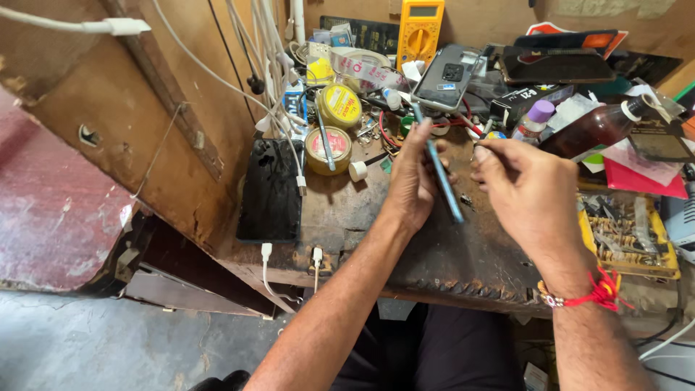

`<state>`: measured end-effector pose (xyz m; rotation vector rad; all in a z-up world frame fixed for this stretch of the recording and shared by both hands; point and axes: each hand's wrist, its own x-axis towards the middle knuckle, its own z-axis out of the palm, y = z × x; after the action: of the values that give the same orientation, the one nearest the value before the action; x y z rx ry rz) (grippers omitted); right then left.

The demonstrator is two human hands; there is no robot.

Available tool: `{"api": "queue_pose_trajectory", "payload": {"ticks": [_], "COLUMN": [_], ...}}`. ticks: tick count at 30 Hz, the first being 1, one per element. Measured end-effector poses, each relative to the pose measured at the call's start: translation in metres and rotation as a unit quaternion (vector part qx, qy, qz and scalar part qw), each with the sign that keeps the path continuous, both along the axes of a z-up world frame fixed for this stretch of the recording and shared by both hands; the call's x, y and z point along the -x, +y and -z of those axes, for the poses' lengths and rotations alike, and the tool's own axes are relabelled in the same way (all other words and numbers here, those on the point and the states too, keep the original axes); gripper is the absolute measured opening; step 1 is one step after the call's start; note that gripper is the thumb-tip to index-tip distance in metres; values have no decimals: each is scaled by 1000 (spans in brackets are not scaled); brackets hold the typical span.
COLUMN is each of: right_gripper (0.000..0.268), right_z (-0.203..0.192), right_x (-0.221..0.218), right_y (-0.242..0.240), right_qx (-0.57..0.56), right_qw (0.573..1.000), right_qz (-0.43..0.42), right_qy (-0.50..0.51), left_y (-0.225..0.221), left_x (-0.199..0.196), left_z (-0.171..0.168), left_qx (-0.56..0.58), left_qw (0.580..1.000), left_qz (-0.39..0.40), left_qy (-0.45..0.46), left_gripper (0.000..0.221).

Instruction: The person unscrews the internal components of a mobile phone and uses a prying tool to separate the screen from the device frame.

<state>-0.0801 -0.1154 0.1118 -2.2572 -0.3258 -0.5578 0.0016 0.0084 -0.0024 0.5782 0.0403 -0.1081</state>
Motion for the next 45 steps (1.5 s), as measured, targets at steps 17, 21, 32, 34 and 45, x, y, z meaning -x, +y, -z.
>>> {"api": "queue_pose_trajectory", "payload": {"ticks": [17, 21, 32, 34, 45], "right_gripper": [23, 23, 20, 20, 20], "right_z": [63, 74, 71, 70, 58], "right_x": [12, 10, 13, 10, 1], "right_y": [-15, -14, -7, -8, -7], "right_qx": [-200, -213, -174, -186, -194], "right_qw": [978, 976, 980, 979, 979], "right_qz": [44, 40, 97, 89, 58], "right_qy": [39, 12, 1, -1, -18], "left_y": [22, 22, 21, 20, 19], "left_x": [11, 13, 13, 12, 13], "left_z": [-23, -25, -24, -24, -24], "left_qx": [404, 423, 459, 465, 476], "left_qw": [875, 870, 849, 845, 834], "left_qz": [231, 231, 250, 254, 261], "left_qy": [-137, -103, -78, -77, -96], "left_gripper": [72, 76, 80, 80, 67]}}
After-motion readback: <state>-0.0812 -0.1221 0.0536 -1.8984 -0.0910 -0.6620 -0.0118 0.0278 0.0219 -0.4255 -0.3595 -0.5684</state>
